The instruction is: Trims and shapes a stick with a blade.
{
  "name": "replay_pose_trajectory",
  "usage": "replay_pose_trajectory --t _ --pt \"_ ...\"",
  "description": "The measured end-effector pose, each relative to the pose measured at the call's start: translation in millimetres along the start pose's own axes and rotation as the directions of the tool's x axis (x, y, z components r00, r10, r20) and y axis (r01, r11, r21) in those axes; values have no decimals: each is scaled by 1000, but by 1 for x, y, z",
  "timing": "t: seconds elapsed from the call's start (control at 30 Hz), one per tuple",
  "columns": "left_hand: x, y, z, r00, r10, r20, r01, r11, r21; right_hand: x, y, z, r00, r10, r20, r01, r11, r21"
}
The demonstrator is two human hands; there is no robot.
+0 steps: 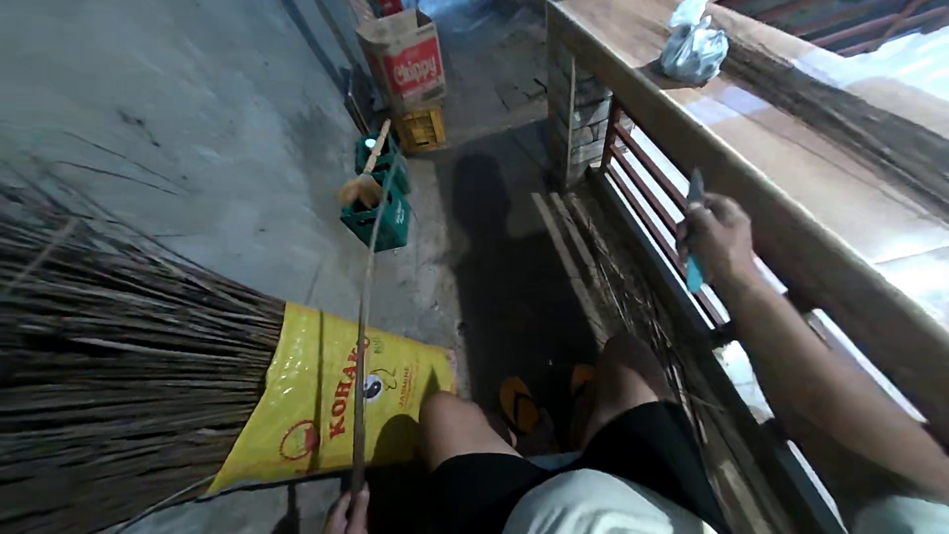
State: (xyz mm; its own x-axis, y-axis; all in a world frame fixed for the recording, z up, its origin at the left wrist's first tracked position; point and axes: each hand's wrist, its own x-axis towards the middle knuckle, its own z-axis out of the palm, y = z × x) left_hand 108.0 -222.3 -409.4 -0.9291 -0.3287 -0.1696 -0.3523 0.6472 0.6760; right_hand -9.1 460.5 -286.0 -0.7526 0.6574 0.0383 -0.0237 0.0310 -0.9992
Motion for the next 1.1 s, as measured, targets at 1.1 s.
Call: replay_pose_trajectory --t 1.1 --pt "-107 234 146 682 245 689 358 711 -606 -194 83 87 954 286 90 -287 785 550"
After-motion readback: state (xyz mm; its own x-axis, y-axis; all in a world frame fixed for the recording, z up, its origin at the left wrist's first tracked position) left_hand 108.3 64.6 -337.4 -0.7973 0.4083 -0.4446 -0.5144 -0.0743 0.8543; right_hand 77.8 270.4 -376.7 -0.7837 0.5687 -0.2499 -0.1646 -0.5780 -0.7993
